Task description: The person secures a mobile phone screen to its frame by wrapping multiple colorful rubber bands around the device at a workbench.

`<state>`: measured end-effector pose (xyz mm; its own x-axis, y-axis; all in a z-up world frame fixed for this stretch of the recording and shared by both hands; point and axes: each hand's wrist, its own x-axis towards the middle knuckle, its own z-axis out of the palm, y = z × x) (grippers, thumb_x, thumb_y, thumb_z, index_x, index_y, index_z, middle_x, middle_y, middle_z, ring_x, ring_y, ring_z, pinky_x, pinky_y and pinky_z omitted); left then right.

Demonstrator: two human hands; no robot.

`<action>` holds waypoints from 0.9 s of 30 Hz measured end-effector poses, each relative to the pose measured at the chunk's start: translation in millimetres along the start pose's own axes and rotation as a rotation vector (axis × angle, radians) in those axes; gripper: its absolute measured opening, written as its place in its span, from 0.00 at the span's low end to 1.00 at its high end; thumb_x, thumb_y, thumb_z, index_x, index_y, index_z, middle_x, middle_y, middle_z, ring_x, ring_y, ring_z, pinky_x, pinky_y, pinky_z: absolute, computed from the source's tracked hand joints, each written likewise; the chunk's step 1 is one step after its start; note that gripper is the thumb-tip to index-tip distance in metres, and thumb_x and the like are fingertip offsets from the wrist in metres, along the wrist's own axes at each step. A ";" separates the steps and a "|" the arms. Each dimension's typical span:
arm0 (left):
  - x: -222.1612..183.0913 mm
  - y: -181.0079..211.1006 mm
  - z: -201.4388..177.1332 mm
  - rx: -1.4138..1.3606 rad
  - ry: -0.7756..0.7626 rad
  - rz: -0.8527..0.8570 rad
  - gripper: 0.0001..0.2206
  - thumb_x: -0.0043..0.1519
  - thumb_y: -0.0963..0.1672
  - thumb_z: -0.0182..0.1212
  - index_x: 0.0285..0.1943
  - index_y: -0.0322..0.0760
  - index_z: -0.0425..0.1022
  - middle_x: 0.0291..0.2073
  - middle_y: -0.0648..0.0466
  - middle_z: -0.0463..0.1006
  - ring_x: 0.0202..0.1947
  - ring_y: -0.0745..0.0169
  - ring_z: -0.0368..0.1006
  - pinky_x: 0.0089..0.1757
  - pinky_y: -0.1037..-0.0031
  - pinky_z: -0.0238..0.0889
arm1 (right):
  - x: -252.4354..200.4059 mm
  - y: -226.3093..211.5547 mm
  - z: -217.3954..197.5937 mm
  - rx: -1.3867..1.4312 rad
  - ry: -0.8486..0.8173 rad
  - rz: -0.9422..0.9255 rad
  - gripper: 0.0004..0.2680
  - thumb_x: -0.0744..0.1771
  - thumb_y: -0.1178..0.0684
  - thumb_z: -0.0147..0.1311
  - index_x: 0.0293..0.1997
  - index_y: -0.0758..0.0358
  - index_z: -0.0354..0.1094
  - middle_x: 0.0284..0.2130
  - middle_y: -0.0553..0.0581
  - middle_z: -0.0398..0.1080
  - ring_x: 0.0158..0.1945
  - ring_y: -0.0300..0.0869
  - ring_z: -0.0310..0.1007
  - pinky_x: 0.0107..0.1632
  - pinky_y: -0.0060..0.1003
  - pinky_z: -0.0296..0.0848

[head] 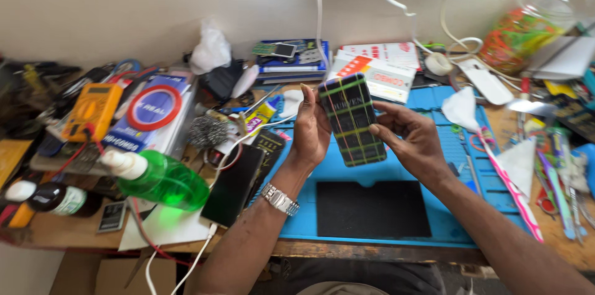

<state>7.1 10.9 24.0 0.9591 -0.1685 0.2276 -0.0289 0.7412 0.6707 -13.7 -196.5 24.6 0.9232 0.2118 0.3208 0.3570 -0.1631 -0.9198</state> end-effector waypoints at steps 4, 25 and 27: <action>-2.2 10.0 3.9 0.069 -0.113 0.176 0.19 0.71 0.52 0.52 0.58 0.32 0.74 0.49 0.49 0.81 0.51 0.64 0.77 0.52 0.71 0.73 | -3.6 1.7 10.0 -0.067 -0.052 -0.075 0.17 0.65 0.61 0.61 0.61 0.66 0.69 0.40 0.56 0.80 0.43 0.35 0.79 0.45 0.30 0.79; -5.5 -7.4 5.4 0.093 0.012 0.200 0.05 0.69 0.41 0.62 0.49 0.31 0.78 0.43 0.45 0.84 0.41 0.68 0.80 0.44 0.76 0.76 | -10.9 -2.4 14.7 -0.197 0.014 -0.307 0.16 0.67 0.60 0.61 0.62 0.62 0.67 0.40 0.56 0.80 0.43 0.37 0.82 0.45 0.30 0.80; -5.0 -8.7 4.5 0.086 0.017 0.203 0.06 0.69 0.41 0.62 0.49 0.31 0.78 0.43 0.46 0.84 0.41 0.68 0.80 0.44 0.76 0.76 | -11.1 -0.5 15.3 -0.186 0.022 -0.287 0.15 0.67 0.61 0.61 0.61 0.62 0.69 0.39 0.56 0.79 0.43 0.37 0.81 0.45 0.30 0.80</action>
<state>1.3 2.4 20.2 0.9358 -0.0098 0.3523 -0.2450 0.7006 0.6702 -26.4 -184.0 18.1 0.7836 0.2543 0.5668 0.6204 -0.2731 -0.7352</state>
